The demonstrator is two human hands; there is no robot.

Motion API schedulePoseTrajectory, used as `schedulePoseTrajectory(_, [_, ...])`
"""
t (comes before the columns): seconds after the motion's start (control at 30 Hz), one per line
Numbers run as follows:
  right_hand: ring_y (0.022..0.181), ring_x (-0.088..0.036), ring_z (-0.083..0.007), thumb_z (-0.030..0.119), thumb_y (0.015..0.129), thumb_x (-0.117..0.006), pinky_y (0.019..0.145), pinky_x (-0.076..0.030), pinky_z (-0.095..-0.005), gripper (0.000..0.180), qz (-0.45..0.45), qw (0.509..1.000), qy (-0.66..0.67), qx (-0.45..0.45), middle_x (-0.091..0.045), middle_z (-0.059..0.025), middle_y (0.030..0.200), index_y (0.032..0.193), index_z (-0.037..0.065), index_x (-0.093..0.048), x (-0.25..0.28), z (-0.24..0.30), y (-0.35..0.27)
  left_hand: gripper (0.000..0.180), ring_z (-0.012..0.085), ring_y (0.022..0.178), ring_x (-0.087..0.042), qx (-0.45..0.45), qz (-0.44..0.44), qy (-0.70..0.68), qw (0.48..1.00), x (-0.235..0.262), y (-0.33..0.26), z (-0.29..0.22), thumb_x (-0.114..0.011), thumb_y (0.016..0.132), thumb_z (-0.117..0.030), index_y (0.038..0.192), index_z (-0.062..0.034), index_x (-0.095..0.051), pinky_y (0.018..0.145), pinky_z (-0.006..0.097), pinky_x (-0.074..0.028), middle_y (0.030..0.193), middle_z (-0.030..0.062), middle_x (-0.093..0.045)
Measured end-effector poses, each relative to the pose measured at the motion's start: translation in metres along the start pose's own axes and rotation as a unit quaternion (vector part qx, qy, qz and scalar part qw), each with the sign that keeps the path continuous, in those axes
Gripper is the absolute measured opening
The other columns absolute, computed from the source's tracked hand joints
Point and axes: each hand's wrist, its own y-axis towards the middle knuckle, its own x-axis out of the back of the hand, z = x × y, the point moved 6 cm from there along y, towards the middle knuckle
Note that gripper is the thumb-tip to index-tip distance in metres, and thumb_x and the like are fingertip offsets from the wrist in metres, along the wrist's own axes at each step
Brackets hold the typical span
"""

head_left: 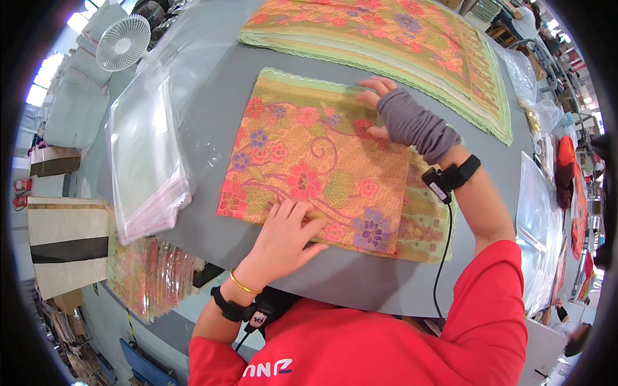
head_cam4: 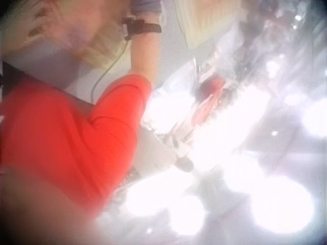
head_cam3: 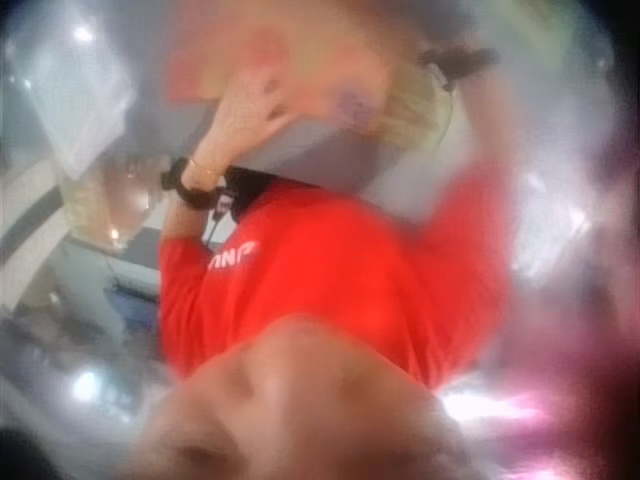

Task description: The person folds patterned fabric pieces and places them into clear plastic bags on a work table. The person repeatedly picks up fabric, folds it, inserts it into a bag, and stacks the sealed packages. The person briefly moves to a nearby cart to retrieve more plastic bags before returning to the table to continue packaging.

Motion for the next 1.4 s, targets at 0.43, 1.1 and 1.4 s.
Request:
schedulePoseTrajectory(0.43, [0.123, -0.067, -0.0406, 0.027, 0.094, -0.082, 0.110, -0.051, -0.0458, 0.055, 0.014, 0.989, 0.116, -0.086, -0.073, -0.0224, 0.127, 0.142, 0.006, -0.064, -0.023, -0.017, 0.120, 0.028, 0.0362, 0.107, -0.060, 0.275, -0.229, 0.087, 0.930, 0.052, -0.078, 0.096, -0.084, 0.088, -0.022, 0.104, -0.0036, -0.070, 0.091, 0.046, -0.050, 0.114, 0.0123, -0.063])
schedulePoseTrajectory(1.1, [0.096, -0.066, -0.0227, 0.002, 0.095, -0.070, 0.090, -0.054, -0.0342, 0.014, -0.009, 0.955, 0.297, 0.024, -0.070, -0.0074, 0.103, 0.108, 0.005, -0.071, 0.039, 0.047, 0.109, 0.029, 0.0321, 0.091, -0.059, 0.067, -0.207, 0.091, 0.972, 0.152, -0.104, 0.041, -0.074, 0.077, 0.010, 0.091, -0.0038, -0.052, 0.083, 0.042, -0.050, 0.097, 0.0125, -0.060])
schedulePoseTrajectory(1.4, [0.107, -0.061, -0.0341, 0.002, 0.088, -0.071, 0.095, -0.054, -0.0434, 0.018, 0.048, 0.955, 0.293, 0.017, -0.064, -0.0086, 0.109, 0.105, 0.010, -0.071, -0.014, 0.105, -0.048, 0.031, 0.0385, 0.103, -0.061, -0.019, -0.073, 0.075, 0.994, 0.004, -0.157, -0.005, -0.081, 0.081, -0.012, 0.095, -0.0047, -0.055, 0.096, 0.052, -0.051, 0.108, 0.0146, -0.062])
